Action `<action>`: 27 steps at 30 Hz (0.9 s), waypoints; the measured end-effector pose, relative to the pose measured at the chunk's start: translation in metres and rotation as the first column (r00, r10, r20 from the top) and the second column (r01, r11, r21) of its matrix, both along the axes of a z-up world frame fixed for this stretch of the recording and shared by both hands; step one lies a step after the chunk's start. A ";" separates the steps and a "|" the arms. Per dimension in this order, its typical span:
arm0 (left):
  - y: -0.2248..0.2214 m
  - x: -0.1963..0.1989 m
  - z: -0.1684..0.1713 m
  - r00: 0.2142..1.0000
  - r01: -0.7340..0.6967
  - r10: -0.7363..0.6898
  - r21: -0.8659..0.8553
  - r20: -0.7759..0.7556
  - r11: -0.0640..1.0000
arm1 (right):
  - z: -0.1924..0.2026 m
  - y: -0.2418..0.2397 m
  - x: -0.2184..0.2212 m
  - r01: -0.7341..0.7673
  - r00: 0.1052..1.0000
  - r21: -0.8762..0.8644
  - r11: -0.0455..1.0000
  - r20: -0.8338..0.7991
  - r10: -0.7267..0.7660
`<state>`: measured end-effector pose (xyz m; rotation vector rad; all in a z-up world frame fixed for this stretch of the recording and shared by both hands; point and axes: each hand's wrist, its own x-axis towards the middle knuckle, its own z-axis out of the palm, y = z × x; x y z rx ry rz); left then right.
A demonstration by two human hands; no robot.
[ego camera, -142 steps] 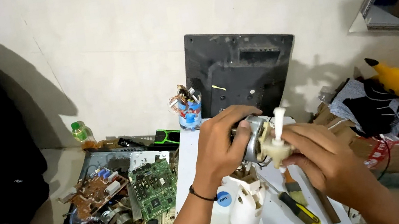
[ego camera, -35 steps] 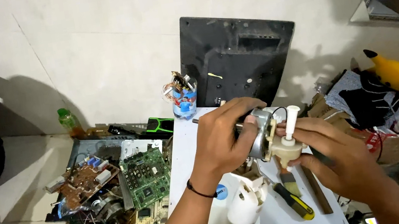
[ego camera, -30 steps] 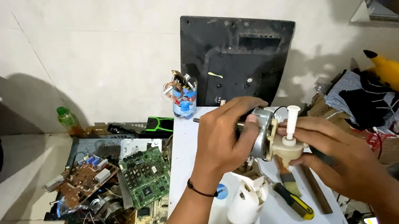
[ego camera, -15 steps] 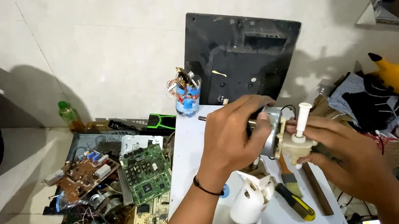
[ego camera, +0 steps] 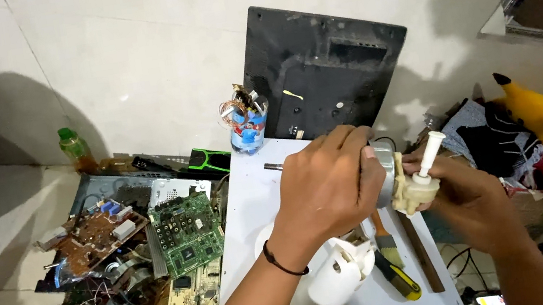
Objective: The person holds a small electric motor and a plastic gear assembly, aligning the gear onto the motor shaft. They rotate the shaft to test the fit and then reattach the gear housing, manipulating the components by hand to assemble the unit.
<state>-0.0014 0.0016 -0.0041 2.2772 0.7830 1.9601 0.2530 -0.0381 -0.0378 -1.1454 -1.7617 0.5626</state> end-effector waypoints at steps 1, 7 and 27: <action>0.001 0.000 -0.001 1.000 0.000 0.000 -0.001 0.001 1.000 | -0.002 0.000 0.002 0.000 1.000 -0.001 1.000 0.001 0.000; 0.003 0.000 -0.004 1.000 -0.001 0.001 -0.001 -0.014 1.000 | -0.003 0.000 0.005 0.033 0.998 0.027 0.999 0.056 -0.035; 0.002 0.001 0.000 0.998 0.055 -0.055 -0.049 -0.004 0.997 | 0.019 -0.011 -0.012 0.082 0.974 0.039 0.996 0.207 -0.089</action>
